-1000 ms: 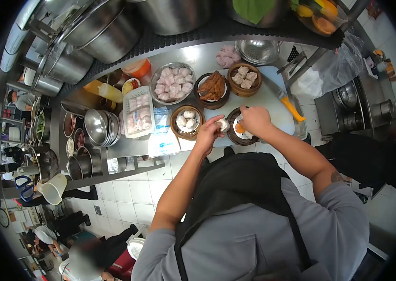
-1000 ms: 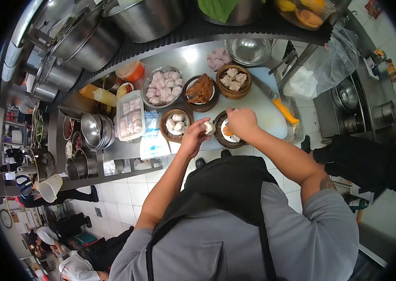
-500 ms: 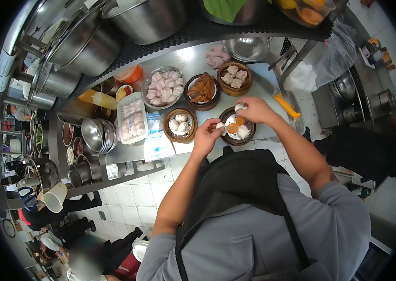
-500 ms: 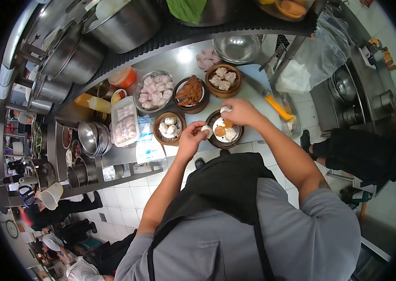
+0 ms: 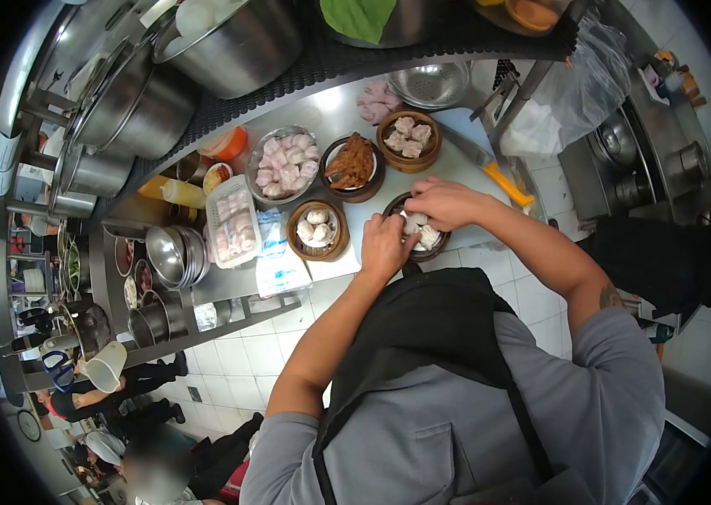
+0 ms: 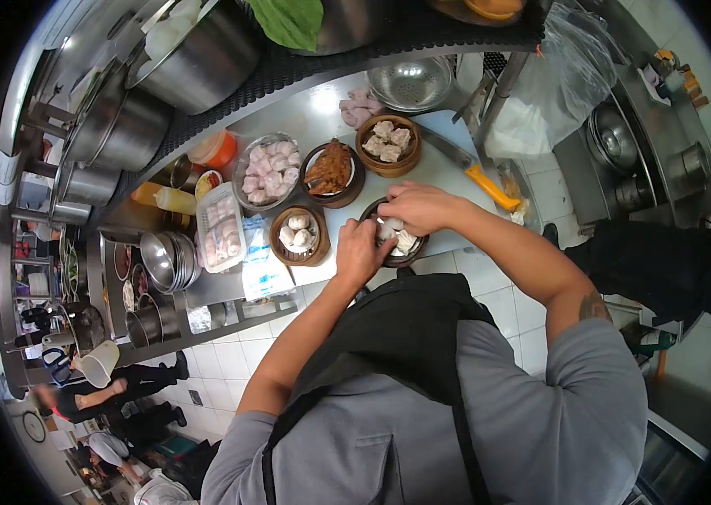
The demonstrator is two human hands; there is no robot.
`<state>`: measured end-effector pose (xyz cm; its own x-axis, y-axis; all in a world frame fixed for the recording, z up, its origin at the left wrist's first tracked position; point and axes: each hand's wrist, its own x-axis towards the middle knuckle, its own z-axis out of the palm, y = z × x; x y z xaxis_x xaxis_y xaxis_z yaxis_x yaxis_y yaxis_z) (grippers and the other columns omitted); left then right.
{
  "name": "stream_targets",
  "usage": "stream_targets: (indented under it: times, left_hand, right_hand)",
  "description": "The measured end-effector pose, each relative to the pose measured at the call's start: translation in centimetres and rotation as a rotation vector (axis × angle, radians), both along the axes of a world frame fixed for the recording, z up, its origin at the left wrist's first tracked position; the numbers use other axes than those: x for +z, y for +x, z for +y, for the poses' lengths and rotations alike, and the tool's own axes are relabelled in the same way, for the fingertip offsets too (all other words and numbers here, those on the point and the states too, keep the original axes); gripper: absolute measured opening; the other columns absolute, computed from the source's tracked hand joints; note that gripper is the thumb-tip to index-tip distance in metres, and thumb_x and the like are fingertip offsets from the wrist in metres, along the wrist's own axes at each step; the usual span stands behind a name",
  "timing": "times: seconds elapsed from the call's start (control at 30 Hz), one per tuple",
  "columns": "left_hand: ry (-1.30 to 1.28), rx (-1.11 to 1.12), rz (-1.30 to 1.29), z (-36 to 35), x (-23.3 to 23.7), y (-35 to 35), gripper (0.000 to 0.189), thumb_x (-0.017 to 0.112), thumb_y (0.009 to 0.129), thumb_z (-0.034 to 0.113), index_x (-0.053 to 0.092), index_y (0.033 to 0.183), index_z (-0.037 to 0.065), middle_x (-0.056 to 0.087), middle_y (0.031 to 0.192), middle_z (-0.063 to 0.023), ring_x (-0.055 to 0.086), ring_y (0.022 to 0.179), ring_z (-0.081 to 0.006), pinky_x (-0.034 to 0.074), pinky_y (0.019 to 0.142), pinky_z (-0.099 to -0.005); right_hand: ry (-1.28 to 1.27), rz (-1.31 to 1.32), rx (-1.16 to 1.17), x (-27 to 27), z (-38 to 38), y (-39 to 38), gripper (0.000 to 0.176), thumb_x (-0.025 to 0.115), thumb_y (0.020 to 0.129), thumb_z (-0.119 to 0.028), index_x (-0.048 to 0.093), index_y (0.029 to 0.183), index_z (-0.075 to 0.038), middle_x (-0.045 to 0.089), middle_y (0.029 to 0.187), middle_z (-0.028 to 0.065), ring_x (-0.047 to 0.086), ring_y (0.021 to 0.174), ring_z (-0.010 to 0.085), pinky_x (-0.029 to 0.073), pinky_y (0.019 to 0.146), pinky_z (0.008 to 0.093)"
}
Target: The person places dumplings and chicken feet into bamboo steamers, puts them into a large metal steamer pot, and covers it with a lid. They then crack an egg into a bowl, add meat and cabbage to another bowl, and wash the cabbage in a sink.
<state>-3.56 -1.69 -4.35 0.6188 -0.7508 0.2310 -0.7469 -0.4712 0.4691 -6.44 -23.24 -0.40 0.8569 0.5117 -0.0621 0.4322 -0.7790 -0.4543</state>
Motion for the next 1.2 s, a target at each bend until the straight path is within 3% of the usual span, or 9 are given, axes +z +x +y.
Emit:
stream_targets:
  times: [0.23,0.33,0.43,0.67,0.77,0.87,0.97,1.07,1.2]
  left_hand:
    - [-0.118,-0.049,0.032,1.0,0.5,0.3,0.031,0.075,0.076,0.018,0.061,0.1,0.005,0.065,0.094,-0.0083,0.053,0.089,-0.0307,0.042,0.082,-0.0415]
    - [-0.115,-0.093,0.016,0.5,1.3,1.2,0.04,0.069,0.074,0.013,0.061,0.112,0.005,0.063,0.113,-0.011,0.054,0.097,-0.0307,0.042,0.086,-0.0417]
    - [-0.027,-0.157,0.021,-1.0,2.4,2.1,0.053,0.068,0.072,0.016,0.059,0.123,0.007,0.06,0.123,-0.0111,0.052,0.102,-0.0322,0.041,0.091,-0.0426]
    - [0.216,-0.343,0.051,-1.5,3.4,3.5,0.063,0.07,0.069,0.022,0.058,0.129,0.008,0.058,0.128,-0.01,0.05,0.108,-0.0326,0.039,0.096,-0.0452]
    - [0.223,-0.392,0.079,-1.1,3.5,3.8,0.065,0.072,0.068,0.02,0.057,0.13,0.008,0.058,0.128,-0.01,0.05,0.11,-0.0326,0.039,0.097,-0.0448]
    - [0.269,-0.399,0.112,-0.8,3.1,4.0,0.065,0.073,0.069,0.017,0.056,0.132,0.009,0.058,0.128,-0.0099,0.051,0.112,-0.0314,0.039,0.098,-0.045]
    - [0.278,-0.4,0.147,-1.1,3.2,4.1,0.065,0.073,0.071,0.015,0.054,0.134,0.01,0.058,0.129,-0.0101,0.052,0.115,-0.0299,0.039,0.099,-0.0453]
    - [0.28,-0.406,0.192,-1.3,3.5,4.2,0.065,0.073,0.073,0.014,0.053,0.135,0.01,0.058,0.13,-0.0105,0.053,0.119,-0.0294,0.038,0.1,-0.0458]
    - [0.286,-0.407,0.25,-1.4,3.9,4.3,0.065,0.072,0.074,0.012,0.052,0.135,0.011,0.058,0.131,-0.0112,0.052,0.122,-0.0296,0.036,0.102,-0.0463]
  right_hand:
    - [0.137,-0.077,-0.099,1.3,-1.4,-2.6,0.034,0.066,0.07,-0.013,0.063,0.103,-0.008,0.065,0.095,0.0092,0.055,0.099,0.0304,0.043,0.086,0.0446]
    - [-0.032,-0.059,-0.224,1.8,0.6,-5.4,0.038,0.07,0.071,-0.026,0.064,0.104,-0.009,0.066,0.093,0.0097,0.055,0.095,0.0297,0.043,0.083,0.0431]
    - [-0.022,-0.093,-0.479,1.5,3.5,-6.6,0.037,0.074,0.068,-0.035,0.064,0.091,-0.007,0.066,0.089,0.0115,0.056,0.089,0.0298,0.043,0.08,0.0404]
    - [-0.049,-0.1,-0.638,-0.6,5.1,-6.8,0.045,0.077,0.067,-0.028,0.061,0.101,-0.003,0.065,0.092,0.0144,0.058,0.088,0.0328,0.044,0.082,0.0434]
    - [0.321,-0.144,-0.734,-0.4,3.3,-7.5,0.042,0.075,0.07,-0.023,0.061,0.104,-0.003,0.063,0.1,0.0149,0.058,0.092,0.0343,0.046,0.085,0.0425]
    - [0.515,-0.021,-0.797,-0.3,1.7,-8.4,0.041,0.073,0.071,-0.02,0.059,0.106,-0.004,0.061,0.105,0.0163,0.055,0.101,0.0385,0.046,0.086,0.0436]
    - [0.564,-0.048,-0.784,-1.1,2.6,-8.7,0.036,0.073,0.074,-0.02,0.062,0.104,-0.005,0.061,0.105,0.0141,0.056,0.106,0.0328,0.044,0.091,0.0396]
    - [0.321,-0.221,-0.685,-2.3,3.7,-8.7,0.034,0.073,0.074,-0.021,0.062,0.103,-0.007,0.062,0.104,0.0123,0.053,0.109,0.0314,0.04,0.094,0.0417]
    - [0.216,-0.274,-0.647,-3.4,4.5,-8.4,0.034,0.074,0.074,-0.023,0.062,0.102,-0.007,0.064,0.1,0.0104,0.051,0.111,0.0299,0.036,0.093,0.0428]
